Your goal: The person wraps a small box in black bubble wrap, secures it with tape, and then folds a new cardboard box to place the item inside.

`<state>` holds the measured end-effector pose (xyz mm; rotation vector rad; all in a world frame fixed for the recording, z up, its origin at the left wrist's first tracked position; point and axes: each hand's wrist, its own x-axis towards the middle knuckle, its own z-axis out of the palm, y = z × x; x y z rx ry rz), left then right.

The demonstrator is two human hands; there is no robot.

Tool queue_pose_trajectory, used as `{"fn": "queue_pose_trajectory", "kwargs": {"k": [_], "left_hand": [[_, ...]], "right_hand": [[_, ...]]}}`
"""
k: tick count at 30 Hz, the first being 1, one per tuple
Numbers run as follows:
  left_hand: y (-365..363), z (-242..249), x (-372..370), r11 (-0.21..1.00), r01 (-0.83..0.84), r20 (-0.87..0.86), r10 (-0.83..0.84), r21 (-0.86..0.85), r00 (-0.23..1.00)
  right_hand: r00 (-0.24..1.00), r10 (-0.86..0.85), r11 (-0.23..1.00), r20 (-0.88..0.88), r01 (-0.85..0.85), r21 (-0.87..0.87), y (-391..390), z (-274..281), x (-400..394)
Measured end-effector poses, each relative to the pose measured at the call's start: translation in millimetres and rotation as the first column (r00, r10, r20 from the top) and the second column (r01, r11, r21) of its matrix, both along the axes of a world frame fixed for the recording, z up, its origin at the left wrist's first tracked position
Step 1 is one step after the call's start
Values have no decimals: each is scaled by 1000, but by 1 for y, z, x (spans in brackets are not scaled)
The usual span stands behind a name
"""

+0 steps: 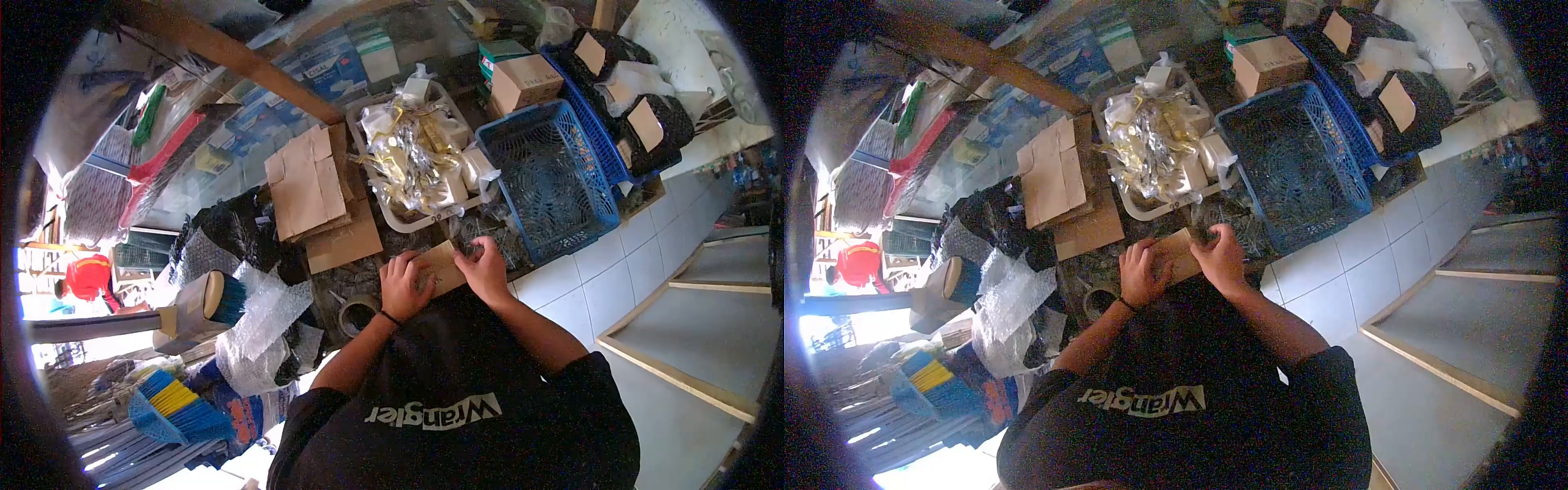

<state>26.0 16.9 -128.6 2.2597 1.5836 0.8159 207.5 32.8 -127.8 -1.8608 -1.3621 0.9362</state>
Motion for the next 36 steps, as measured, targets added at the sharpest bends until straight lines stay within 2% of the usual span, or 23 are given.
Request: {"fn": "queue_pose_trajectory", "kwargs": {"k": [7, 16, 22, 25, 28, 36], "left_hand": [[-1, 1, 0, 1000, -5, -9, 5, -20, 1000], [-2, -1, 2, 1000, -26, -19, 26, -15, 999], [-1, 0, 2, 1000, -19, -37, 18, -11, 999], [-1, 2, 2, 1000, -9, -49, 8, -24, 999], [-1, 2, 3, 1000, -13, -56, 11, -27, 998], [-1, 0, 3, 1000, 3, -74, -5, -27, 997]], "right_hand": [[999, -32, 998, 8, 33, -48, 0, -1, -6], [947, 35, 998, -320, -48, -33, -25, -19, 11], [965, 37, 997, -261, -54, -61, -21, -19, 9], [966, 33, 999, -258, -37, -12, -10, -5, 2], [939, 25, 1000, -342, -22, 11, -3, -5, -1], [969, 9, 1000, -248, -12, -11, -2, -14, -1]]}}
